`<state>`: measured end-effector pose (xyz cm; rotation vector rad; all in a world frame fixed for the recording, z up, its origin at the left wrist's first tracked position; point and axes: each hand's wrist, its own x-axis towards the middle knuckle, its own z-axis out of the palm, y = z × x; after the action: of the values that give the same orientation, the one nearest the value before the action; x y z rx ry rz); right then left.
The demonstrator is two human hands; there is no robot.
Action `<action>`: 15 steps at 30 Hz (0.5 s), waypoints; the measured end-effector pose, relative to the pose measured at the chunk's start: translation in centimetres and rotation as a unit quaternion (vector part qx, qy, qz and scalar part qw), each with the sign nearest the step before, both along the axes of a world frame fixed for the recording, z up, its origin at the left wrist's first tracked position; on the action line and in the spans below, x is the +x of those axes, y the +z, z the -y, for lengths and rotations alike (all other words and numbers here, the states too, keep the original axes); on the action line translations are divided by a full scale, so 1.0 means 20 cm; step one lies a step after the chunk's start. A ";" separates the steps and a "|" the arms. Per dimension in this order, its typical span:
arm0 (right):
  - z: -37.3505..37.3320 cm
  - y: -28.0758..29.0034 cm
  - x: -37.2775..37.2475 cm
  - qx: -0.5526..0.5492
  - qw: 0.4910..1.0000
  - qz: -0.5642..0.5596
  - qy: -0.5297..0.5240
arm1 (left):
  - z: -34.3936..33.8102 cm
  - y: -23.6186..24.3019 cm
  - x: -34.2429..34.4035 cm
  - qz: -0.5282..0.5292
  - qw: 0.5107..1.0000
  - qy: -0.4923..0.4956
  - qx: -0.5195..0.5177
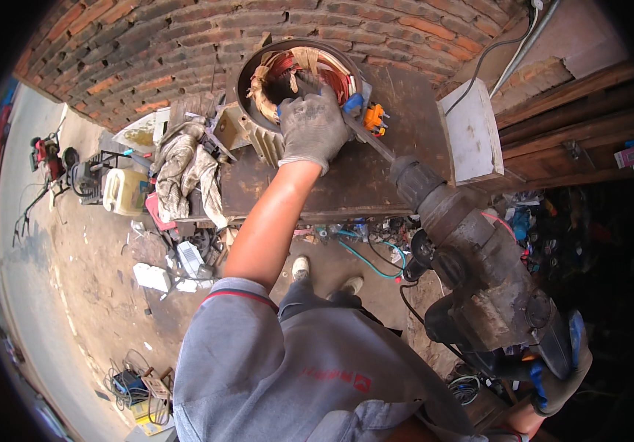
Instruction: The person uses a rotary hammer drill to repeatedly strike and loosen copper windings inside a cylindrical motor stator placed on a workbench. The person holds the stator with one hand while operating the drill with the other, working around the circumference of the stator.
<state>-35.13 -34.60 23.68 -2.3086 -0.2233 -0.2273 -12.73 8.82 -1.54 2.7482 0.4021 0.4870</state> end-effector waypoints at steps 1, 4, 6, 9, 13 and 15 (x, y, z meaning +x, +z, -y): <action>-0.02 0.00 0.02 0.022 1.000 -0.013 0.000 | 0.00 0.00 0.00 0.005 1.000 0.000 -0.003; 0.06 0.00 -0.02 -0.018 0.999 -0.031 -0.011 | 0.00 0.01 -0.01 0.016 1.000 -0.001 0.006; 0.08 -0.01 -0.05 -0.037 0.999 -0.025 -0.012 | 0.00 0.01 -0.01 0.017 1.000 -0.001 0.007; 0.08 -0.01 -0.05 -0.064 0.998 0.012 0.001 | 0.00 0.01 -0.01 0.024 1.000 0.001 -0.001; 0.05 -0.01 -0.05 -0.087 0.993 0.073 0.028 | 0.01 0.02 -0.03 0.043 0.999 0.005 -0.008; 0.08 0.00 -0.05 -0.088 0.993 0.048 0.058 | 0.02 0.02 -0.03 0.051 0.999 0.008 -0.008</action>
<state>-36.13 -36.11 23.65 -2.4515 -0.4395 -0.2688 -13.40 8.51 -1.08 2.6929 0.4014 0.6224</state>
